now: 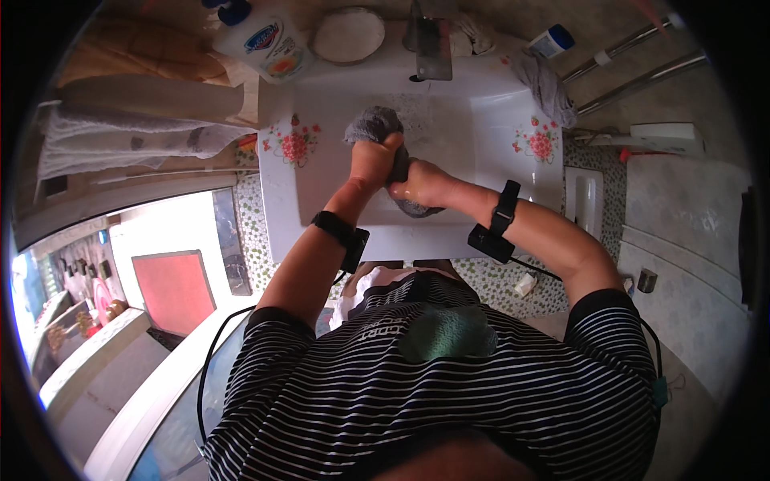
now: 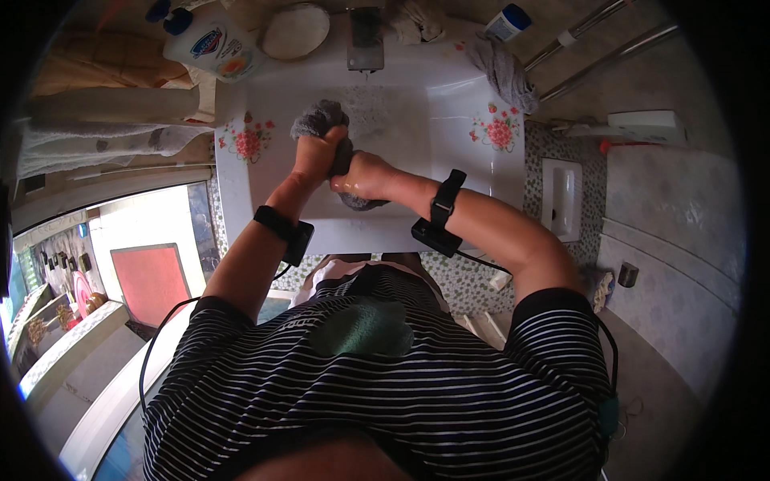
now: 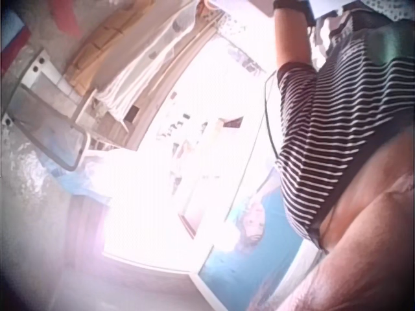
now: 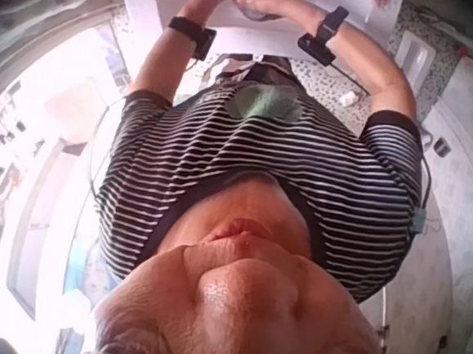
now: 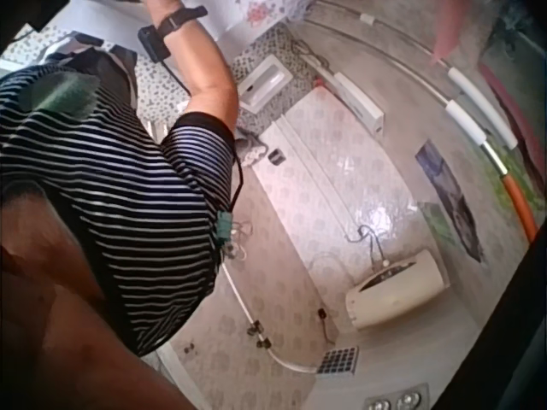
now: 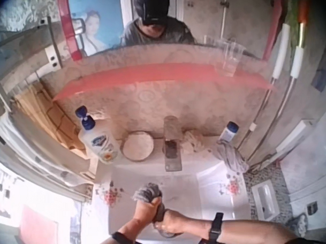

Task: The person washes a gray cloth by hand in a bathroom sink, wringing and rinsing it repeatedly. They then transfer the cloth to a white bucket on the floor, agitate it in water, and return it to the sink for further wringing and rinsing.

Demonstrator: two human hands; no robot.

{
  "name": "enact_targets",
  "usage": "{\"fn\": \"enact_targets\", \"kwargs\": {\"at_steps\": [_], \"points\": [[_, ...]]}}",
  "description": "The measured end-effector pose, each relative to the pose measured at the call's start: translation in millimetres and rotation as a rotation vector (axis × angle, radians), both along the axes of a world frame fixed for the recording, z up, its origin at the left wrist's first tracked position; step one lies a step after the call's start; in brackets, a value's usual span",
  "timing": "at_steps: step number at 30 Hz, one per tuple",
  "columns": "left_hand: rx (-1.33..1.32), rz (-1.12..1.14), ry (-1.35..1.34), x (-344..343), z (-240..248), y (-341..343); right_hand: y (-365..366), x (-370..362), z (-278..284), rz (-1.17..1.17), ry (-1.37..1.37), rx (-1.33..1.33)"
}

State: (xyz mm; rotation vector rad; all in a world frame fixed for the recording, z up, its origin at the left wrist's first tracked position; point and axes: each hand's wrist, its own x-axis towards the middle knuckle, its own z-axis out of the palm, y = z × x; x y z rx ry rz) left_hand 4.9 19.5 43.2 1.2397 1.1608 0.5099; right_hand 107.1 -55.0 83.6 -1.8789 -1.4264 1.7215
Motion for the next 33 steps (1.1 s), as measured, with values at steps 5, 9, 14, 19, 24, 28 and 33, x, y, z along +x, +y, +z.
{"fn": "enact_targets", "kwargs": {"at_steps": [5,9,14,19,24,28,33], "points": [[0.136,-0.011,0.115,1,-4,1,-9,-7,8,-0.206,0.1,0.202],[-0.224,0.101,-0.027,-8,6,13,-16,-4,33,-0.475,0.689,0.036],[-0.681,0.27,-0.559,-18,13,37,-19,11,58,-0.615,1.315,-0.432],[-0.777,0.22,-1.073,-40,-50,39,-20,-9,64,-0.559,1.811,-0.467],[-0.786,0.049,-1.295,-18,20,16,-23,-22,51,-0.665,2.083,-0.352],[-0.893,0.15,-1.288,-22,33,4,-22,-8,42,-0.887,1.807,-0.314],[-0.855,0.178,-1.159,-30,8,4,-39,-3,19,-0.856,1.119,-0.159]]}}
